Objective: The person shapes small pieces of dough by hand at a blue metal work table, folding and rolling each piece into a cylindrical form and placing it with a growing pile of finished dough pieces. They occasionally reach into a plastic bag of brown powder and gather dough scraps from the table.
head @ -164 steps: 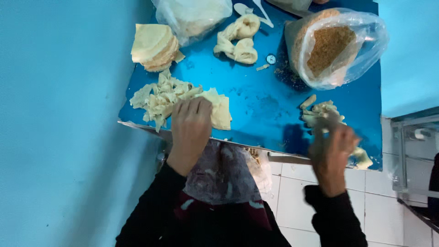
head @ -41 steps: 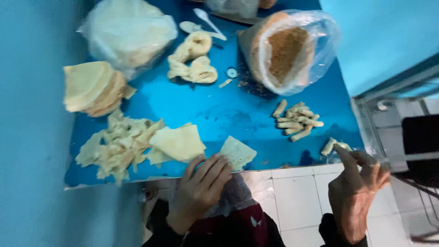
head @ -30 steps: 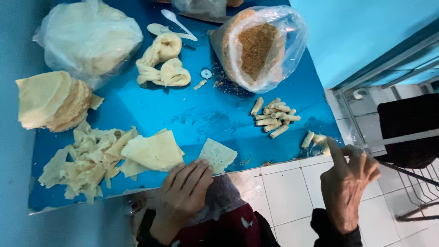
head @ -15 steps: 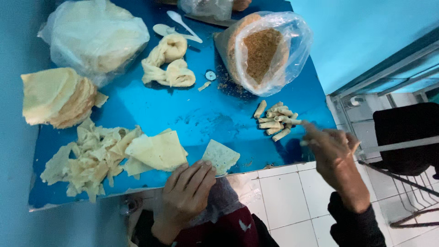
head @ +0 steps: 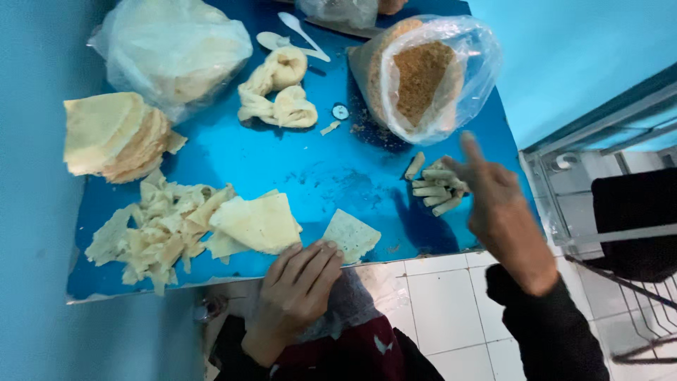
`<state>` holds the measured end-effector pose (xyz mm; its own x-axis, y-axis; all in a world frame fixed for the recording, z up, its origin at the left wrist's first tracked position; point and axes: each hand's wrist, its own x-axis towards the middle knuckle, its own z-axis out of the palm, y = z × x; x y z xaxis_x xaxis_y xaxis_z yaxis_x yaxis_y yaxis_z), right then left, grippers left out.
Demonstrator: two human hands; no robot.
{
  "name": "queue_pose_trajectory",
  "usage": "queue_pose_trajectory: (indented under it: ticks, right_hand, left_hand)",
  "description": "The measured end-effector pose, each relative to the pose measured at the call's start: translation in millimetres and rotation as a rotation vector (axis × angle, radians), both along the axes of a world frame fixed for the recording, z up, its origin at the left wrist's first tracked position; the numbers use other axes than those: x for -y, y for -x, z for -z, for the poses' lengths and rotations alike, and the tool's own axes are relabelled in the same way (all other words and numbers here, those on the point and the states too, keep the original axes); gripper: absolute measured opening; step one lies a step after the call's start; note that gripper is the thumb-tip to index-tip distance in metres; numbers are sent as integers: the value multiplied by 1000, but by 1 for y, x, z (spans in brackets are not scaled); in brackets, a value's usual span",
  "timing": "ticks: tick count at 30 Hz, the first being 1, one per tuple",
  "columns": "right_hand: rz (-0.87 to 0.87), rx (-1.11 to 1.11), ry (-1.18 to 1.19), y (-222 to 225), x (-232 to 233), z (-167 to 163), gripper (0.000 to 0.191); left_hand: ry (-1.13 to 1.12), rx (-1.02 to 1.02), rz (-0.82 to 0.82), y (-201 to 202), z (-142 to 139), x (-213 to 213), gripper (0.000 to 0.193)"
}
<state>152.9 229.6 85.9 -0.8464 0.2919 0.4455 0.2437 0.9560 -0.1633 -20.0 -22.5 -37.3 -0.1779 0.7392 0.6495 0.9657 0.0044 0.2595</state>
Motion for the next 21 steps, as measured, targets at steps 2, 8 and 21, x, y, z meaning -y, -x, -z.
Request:
queue_pose_trajectory:
  ticks: [2,8,21]
  right_hand:
    - [227,-24,73,-28,5,-4,74]
    - [610,173,-148,-97,12,44,61]
    - [298,5,53,-56,45,35,48]
  left_hand:
    - [-3,-14,1,0,1,-1,30]
    - [-9,-17,-24,-1,4,-2,24]
    - [1,-45,-23,-3,-7,-2,33]
